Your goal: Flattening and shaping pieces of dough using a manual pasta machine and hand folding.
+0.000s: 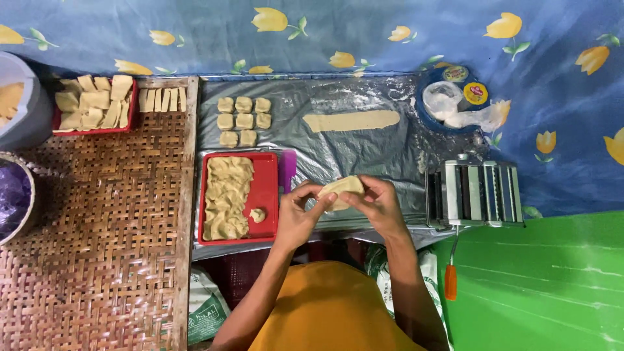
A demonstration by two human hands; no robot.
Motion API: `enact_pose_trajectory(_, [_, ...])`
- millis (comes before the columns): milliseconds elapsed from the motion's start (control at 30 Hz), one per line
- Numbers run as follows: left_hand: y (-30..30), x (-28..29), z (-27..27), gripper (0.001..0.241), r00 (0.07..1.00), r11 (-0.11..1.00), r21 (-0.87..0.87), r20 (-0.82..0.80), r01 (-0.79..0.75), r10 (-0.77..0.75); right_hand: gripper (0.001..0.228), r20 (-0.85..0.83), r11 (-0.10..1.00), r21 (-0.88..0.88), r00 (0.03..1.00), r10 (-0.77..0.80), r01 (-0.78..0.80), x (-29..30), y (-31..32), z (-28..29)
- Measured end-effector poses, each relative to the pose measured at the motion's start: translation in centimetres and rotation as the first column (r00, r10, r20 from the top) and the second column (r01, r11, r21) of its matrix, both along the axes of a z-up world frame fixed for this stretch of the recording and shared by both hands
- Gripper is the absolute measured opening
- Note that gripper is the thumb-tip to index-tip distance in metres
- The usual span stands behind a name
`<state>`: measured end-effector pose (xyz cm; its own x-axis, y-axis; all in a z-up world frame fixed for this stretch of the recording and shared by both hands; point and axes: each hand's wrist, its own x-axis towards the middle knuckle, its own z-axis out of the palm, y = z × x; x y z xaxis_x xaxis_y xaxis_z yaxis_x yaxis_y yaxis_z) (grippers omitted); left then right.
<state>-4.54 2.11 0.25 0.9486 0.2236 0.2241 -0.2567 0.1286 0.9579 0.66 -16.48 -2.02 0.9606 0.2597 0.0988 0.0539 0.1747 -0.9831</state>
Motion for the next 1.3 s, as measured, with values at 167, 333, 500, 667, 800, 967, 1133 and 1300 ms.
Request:
enact_pose_trajectory(167, [-0.1,0.1,0.2,0.010,0.998,0.997,-0.067,-0.046,-0.040,0.037,0.017,0.089,0.998,-0.010,0.994,-0.067,0.069,-1.1,1.7,3.8])
enact_pose_trajectory(333, [0.3,-0.4,0.9,0.011,0.995,0.992,-0.103,-0.078,-0.073,0.065,0.020,0.090,0.997,-0.023,0.994,-0.067,0.070,-1.3,2.2,3.4])
enact_pose_trajectory(500, [1.0,-0.5,-0.3,0.014,0.983,0.973,-0.202,-0.166,-0.109,0.076,0.034,0.066,0.996,-0.079,0.997,-0.037,0.042,-1.4,3.1,4.5])
enact_pose_trajectory(667, [1.3,-1.0,-1.2,0.013,0.970,0.961,-0.231,-0.220,-0.151,0.099,0.023,0.097,0.985,-0.141,0.991,-0.088,0.102,-1.3,3.4,1.9])
enact_pose_trajectory(800, [1.3,-1.3,-0.8,0.014,0.966,0.957,-0.241,-0.240,-0.159,0.100,0.023,0.096,0.984,-0.139,0.991,-0.096,0.108,-1.3,3.1,0.9])
enact_pose_trajectory(967, [1.2,-1.1,-1.3,0.015,0.945,0.945,-0.299,-0.327,-0.130,0.027,0.031,0.089,0.986,-0.100,0.988,-0.125,0.134,-2.0,3.1,2.2])
enact_pose_trajectory(1133, [-0.3,-1.4,-1.4,0.035,0.920,0.923,-0.385,-0.362,-0.004,-0.148,0.023,0.061,0.959,-0.130,0.968,-0.245,0.251,-3.2,1.8,1.4])
enact_pose_trajectory(1300, [-2.9,-1.1,-2.4,0.033,0.901,0.917,-0.397,-0.385,0.032,-0.198,0.020,-0.015,0.919,-0.135,0.927,-0.376,0.371,-4.7,0.0,1.6])
